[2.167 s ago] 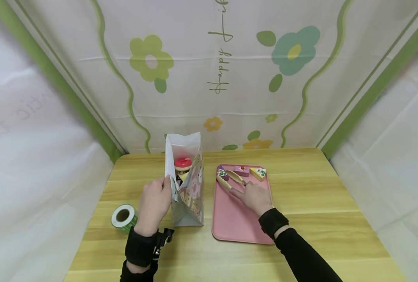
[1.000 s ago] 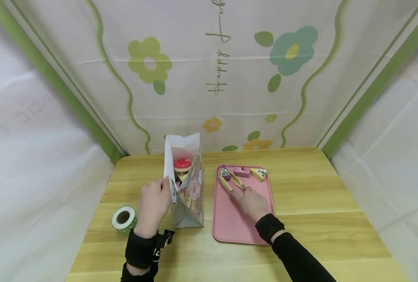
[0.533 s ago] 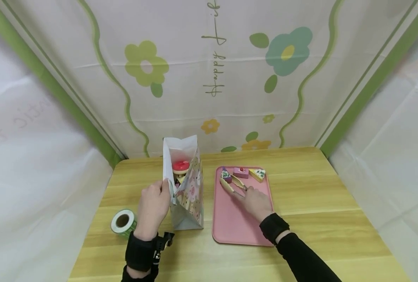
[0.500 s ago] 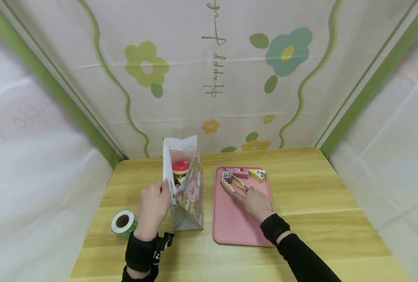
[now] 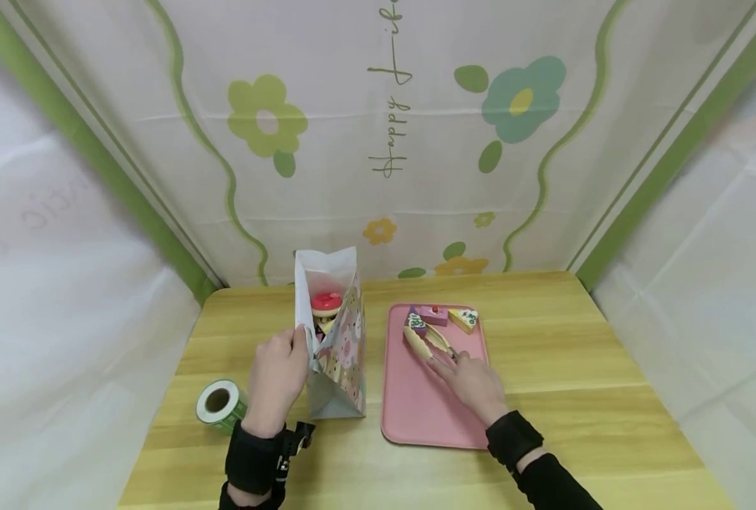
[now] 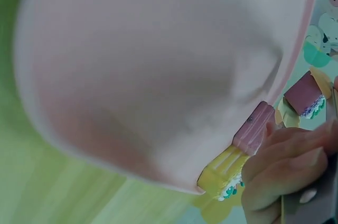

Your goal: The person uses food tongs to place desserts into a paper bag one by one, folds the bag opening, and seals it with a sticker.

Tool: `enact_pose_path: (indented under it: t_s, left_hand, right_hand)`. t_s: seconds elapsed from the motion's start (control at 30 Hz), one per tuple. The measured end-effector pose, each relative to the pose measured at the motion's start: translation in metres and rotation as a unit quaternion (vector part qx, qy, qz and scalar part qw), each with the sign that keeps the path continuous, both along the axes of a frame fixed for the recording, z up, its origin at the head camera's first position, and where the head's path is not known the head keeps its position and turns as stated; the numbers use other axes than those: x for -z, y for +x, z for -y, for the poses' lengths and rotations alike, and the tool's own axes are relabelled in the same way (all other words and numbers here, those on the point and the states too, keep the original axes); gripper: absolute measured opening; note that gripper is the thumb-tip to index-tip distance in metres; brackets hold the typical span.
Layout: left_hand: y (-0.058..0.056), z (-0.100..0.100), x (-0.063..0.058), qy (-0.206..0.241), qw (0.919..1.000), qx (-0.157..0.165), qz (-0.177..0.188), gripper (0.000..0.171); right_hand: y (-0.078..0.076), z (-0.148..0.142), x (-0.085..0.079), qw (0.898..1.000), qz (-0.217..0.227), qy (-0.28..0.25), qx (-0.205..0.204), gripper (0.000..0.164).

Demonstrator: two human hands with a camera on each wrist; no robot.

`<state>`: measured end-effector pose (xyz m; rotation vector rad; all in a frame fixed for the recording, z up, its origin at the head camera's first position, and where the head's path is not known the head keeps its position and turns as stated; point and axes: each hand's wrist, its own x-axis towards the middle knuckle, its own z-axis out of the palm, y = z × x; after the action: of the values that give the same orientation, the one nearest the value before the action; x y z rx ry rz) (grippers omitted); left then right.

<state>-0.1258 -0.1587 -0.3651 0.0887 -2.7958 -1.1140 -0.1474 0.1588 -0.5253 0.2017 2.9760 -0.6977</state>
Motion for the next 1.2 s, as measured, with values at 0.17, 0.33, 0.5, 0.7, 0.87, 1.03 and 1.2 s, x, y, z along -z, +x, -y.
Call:
enact_pose_path:
  t_s: [0.17,0.33,0.5,0.7,0.87,1.03,1.2]
  left_hand:
    - [-0.001,-0.001,-0.002,-0.010,0.9999,0.001,-0.001,0.047]
    - [-0.001,-0.003,-0.003,-0.019,0.9998,0.003,-0.002,0.046]
    - [-0.002,-0.005,-0.004,-0.016,0.9999,-0.001,0.002,0.044]
    - [0.000,-0.007,-0.004,-0.002,1.0000,-0.008,-0.001,0.038]
    - [0.000,-0.007,-0.002,0.002,0.9998,-0.006,-0.017,0.041]
    - [0.001,-0.007,0.001,0.017,0.9993,-0.010,-0.033,0.043]
    - [0.002,-0.008,0.005,0.016,0.9982,-0.015,-0.055,0.045]
  right_hand:
    - [0.006,0.004,-0.005,1.000,-0.005,-0.008,0.005,0.086]
    - [0.011,0.009,-0.013,1.000,-0.013,-0.009,0.006,0.086]
    - [0.015,0.011,-0.020,1.000,-0.024,-0.011,0.005,0.087]
    - [0.020,0.012,-0.029,0.999,-0.037,-0.011,0.006,0.091]
    - [0.023,0.011,-0.037,0.999,-0.039,-0.024,0.011,0.085]
    - [0.024,0.010,-0.041,0.999,-0.039,-0.027,0.017,0.082]
    - [0.026,0.009,-0.042,0.999,-0.039,-0.030,0.022,0.081]
